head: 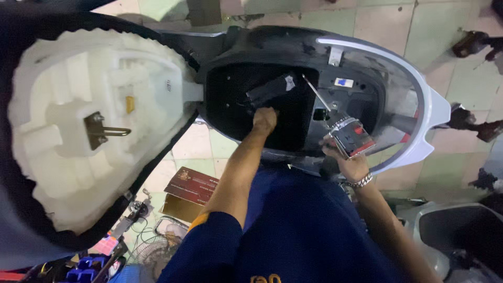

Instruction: The person works on the under-seat compartment of a scooter, using a power drill to remove and install screws on a black plastic cover. They also interact with the scooter's dashboard and handlebar controls, and retrieve a tool from the floor.

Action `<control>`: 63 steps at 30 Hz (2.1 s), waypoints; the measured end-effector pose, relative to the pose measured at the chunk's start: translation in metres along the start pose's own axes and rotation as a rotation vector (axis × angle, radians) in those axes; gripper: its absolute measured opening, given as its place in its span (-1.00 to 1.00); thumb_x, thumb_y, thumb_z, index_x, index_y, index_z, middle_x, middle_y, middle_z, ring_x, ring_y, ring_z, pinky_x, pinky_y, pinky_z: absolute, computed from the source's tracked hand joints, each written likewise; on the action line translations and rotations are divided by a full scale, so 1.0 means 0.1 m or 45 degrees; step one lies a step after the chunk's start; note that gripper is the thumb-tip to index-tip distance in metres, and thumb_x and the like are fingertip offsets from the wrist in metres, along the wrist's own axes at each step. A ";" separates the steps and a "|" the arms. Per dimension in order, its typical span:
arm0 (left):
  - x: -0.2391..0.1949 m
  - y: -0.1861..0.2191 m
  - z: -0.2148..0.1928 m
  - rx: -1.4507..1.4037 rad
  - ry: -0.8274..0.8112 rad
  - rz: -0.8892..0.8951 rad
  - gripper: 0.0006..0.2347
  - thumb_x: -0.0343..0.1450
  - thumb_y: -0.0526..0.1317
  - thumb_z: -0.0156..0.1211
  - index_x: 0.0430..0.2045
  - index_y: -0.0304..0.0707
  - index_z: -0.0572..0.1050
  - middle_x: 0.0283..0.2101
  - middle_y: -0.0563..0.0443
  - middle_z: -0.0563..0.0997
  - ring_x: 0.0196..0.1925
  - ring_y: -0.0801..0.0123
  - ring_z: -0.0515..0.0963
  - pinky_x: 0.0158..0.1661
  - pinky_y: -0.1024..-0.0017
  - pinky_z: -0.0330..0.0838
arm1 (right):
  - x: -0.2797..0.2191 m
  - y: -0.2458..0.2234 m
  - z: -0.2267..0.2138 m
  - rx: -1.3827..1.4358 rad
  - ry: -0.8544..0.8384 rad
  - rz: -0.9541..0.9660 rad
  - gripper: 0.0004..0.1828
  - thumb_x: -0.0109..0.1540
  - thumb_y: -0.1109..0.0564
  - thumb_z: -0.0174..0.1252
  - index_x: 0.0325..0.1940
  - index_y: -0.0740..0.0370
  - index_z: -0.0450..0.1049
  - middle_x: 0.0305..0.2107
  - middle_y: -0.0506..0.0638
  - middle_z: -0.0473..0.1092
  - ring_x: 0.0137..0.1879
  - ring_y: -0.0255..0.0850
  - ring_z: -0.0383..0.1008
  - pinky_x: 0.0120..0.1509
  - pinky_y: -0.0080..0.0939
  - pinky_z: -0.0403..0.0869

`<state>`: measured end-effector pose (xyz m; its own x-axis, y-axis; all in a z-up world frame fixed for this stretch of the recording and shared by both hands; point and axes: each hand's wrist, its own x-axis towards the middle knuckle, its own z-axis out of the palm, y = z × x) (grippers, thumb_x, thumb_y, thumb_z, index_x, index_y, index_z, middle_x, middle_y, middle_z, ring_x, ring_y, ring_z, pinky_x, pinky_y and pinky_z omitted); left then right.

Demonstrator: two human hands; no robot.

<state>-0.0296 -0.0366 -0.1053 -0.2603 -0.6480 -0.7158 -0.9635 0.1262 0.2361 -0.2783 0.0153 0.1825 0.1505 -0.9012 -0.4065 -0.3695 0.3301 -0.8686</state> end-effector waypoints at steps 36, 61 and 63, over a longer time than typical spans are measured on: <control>0.21 -0.21 0.34 0.104 0.219 0.514 -0.85 0.41 -0.29 0.13 -0.26 -0.19 0.65 -0.13 -0.21 0.69 -0.08 -0.07 0.68 -0.02 0.08 0.53 | -0.87 0.71 -0.46 0.979 0.257 0.359 -0.66 0.09 0.41 0.11 -0.04 0.44 0.48 -0.20 0.19 0.50 -0.03 -0.02 0.53 0.11 -0.09 0.50; 0.40 0.43 0.41 0.014 0.260 0.294 -0.84 0.37 -0.25 0.14 -0.32 -0.22 0.65 -0.14 -0.28 0.67 -0.09 -0.11 0.67 -0.13 0.07 0.57 | -0.79 0.72 -0.53 0.794 0.130 0.297 -0.74 0.10 0.38 0.10 -0.13 0.43 0.50 -0.26 0.22 0.53 -0.09 0.00 0.58 0.05 -0.07 0.53; 0.32 0.34 0.28 -0.158 0.204 0.154 -0.84 0.39 -0.24 0.16 -0.28 -0.25 0.65 -0.13 -0.28 0.67 -0.06 -0.10 0.66 -0.06 0.09 0.56 | -0.79 0.71 -0.53 0.855 0.135 0.289 -0.74 0.10 0.38 0.10 -0.13 0.43 0.49 -0.27 0.22 0.52 -0.10 0.01 0.57 0.04 -0.05 0.54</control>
<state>-0.0722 -0.0323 -0.1386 -0.3506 -0.7460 -0.5662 -0.9082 0.1233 0.3999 -0.3647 0.0951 0.1683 0.0346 -0.8011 -0.5975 0.2678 0.5835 -0.7667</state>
